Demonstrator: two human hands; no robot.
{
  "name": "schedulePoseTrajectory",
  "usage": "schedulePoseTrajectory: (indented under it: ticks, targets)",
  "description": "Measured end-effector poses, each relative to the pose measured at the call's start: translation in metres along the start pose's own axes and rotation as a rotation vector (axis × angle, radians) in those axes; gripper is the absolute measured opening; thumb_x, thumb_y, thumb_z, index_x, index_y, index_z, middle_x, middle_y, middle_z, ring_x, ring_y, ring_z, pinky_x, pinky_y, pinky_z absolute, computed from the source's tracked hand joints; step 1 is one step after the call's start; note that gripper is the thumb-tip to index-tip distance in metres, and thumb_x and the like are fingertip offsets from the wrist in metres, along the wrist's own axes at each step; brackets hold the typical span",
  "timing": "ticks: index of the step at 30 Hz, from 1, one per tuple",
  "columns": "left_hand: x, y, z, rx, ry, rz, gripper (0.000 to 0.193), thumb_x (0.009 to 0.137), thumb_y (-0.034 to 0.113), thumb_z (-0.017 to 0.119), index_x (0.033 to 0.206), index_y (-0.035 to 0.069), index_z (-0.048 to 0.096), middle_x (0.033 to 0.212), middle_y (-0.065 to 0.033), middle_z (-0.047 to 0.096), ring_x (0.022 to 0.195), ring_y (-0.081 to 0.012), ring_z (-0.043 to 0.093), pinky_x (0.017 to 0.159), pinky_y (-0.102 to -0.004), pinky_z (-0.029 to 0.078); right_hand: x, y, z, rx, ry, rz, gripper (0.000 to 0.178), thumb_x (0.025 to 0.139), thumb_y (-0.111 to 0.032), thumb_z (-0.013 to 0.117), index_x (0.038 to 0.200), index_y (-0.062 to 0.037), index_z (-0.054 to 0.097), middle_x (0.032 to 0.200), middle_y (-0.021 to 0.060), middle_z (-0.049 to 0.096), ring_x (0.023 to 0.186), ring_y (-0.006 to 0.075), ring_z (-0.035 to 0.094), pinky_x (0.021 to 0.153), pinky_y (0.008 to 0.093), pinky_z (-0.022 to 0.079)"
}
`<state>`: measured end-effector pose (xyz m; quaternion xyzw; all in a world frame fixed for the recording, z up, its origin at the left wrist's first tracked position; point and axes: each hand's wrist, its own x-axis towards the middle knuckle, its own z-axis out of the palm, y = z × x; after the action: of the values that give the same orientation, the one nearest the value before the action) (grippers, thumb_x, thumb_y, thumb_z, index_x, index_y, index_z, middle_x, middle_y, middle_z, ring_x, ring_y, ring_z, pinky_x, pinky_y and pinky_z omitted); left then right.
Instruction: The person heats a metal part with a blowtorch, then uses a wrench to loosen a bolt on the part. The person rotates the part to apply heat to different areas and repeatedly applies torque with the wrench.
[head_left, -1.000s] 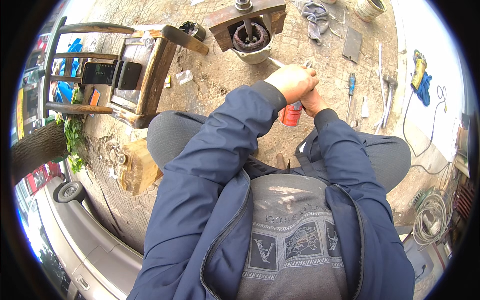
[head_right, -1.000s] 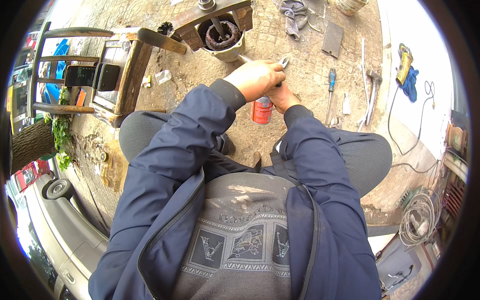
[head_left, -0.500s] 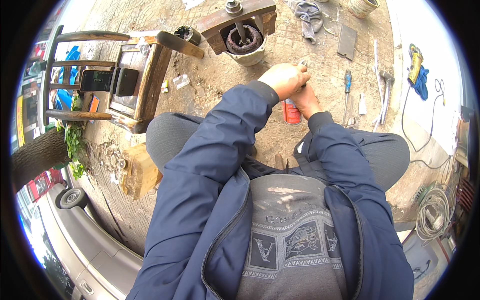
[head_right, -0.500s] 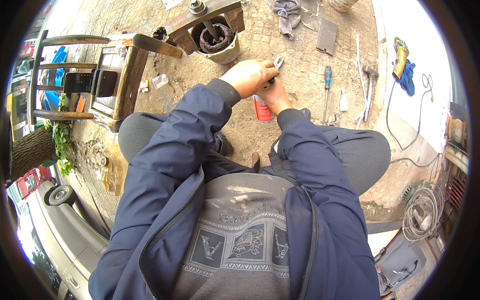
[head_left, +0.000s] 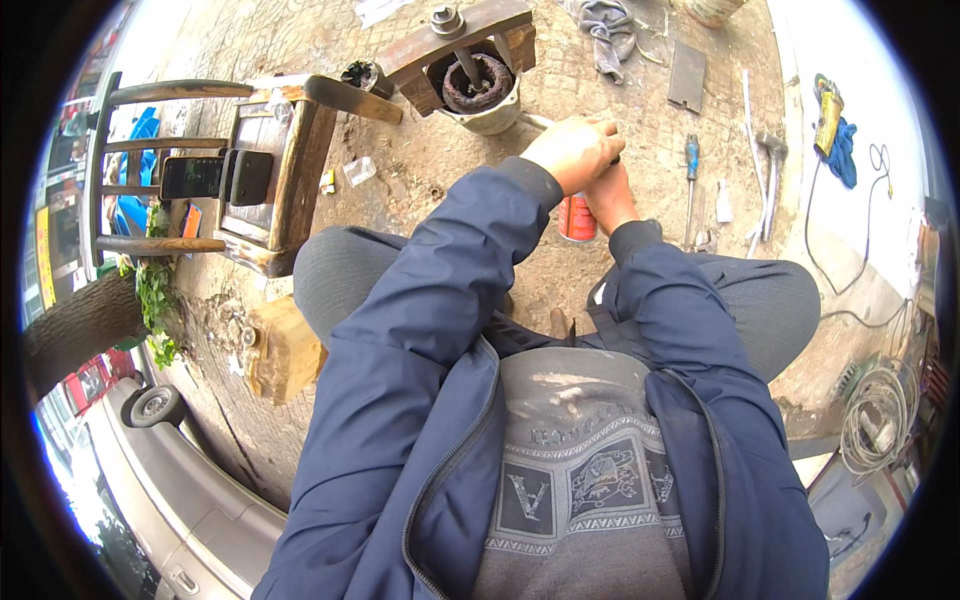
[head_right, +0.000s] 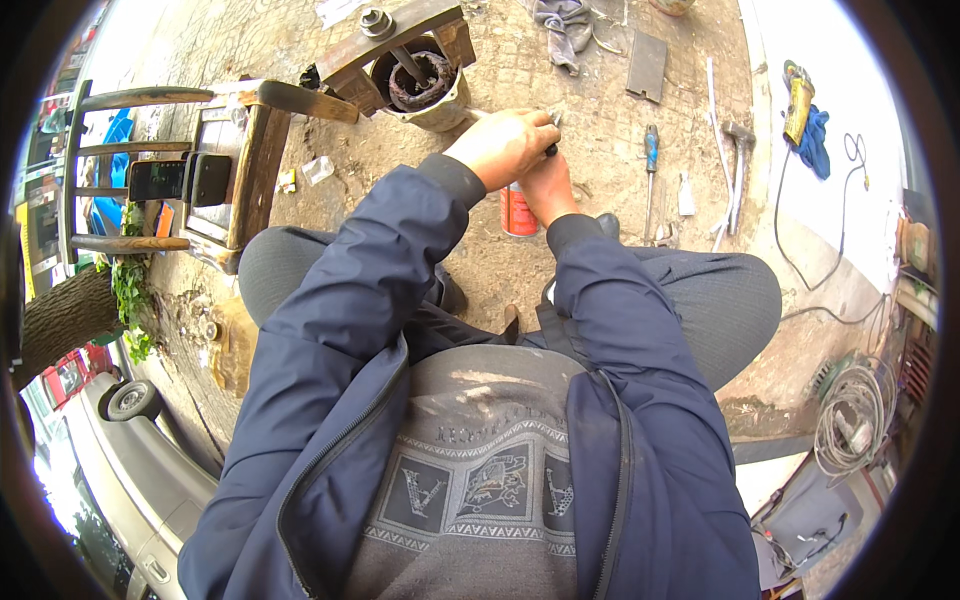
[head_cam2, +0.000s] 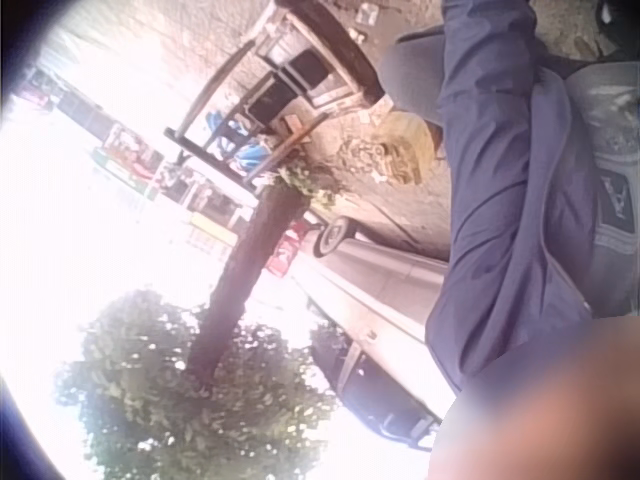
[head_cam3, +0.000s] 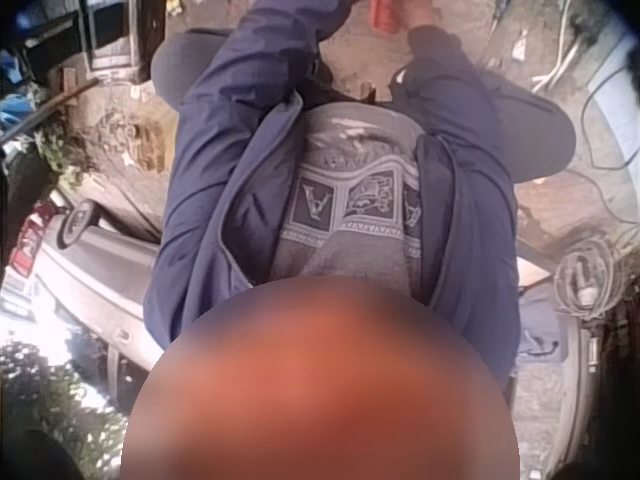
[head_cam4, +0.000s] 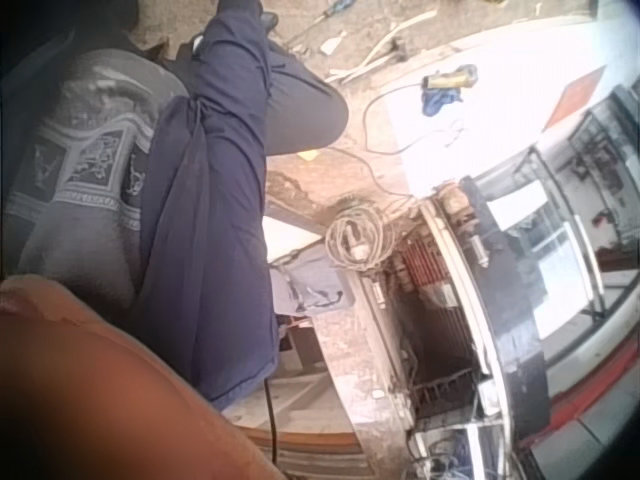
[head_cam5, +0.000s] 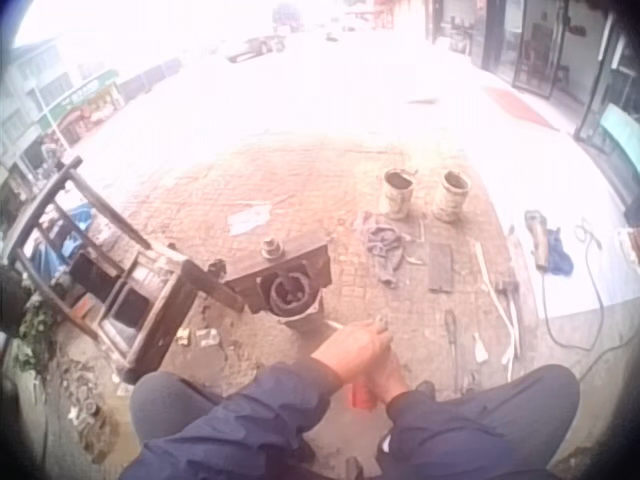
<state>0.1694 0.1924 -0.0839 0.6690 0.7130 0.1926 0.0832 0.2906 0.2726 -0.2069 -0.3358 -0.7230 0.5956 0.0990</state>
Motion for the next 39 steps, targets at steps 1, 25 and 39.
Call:
schedulePoseTrajectory:
  ticks: [1,25,39]
  targets:
    - [0.001,-0.001,0.002,0.002,0.004,-0.002,0.023,0.09,0.014,0.073,0.111,0.005,0.071,0.105,-0.0124,0.068,0.101,-0.0337,0.071,0.087,-0.0442,0.058,0.001,0.003,0.0,0.035,0.0,0.022,0.042,0.098,-0.031,0.072,0.122,0.0032,0.068,0.115,0.0294,0.075,0.115,0.0403,0.072,0.089,0.0448,0.056]
    - [-0.021,0.014,-0.107,-0.07,0.375,-0.21,0.048,0.09,0.01,0.08,0.134,0.006,0.064,0.138,-0.0154,0.064,0.119,-0.035,0.069,0.101,-0.0406,0.057,0.008,-0.027,-0.012,0.576,-0.133,0.273,0.035,0.093,-0.018,0.078,0.124,-0.0017,0.071,0.107,0.005,0.072,0.094,0.0158,0.065,0.087,0.0357,0.054]
    - [-0.068,-0.067,-0.192,-0.191,0.682,-0.635,0.064,0.099,0.018,0.079,0.15,-0.003,0.046,0.137,-0.0212,0.065,0.123,-0.0256,0.067,0.102,-0.0365,0.056,0.007,-0.012,-0.01,0.729,-0.098,0.344,0.031,0.092,-0.017,0.079,0.119,-0.0029,0.072,0.102,0.0033,0.072,0.089,0.0143,0.066,0.08,0.0341,0.054]
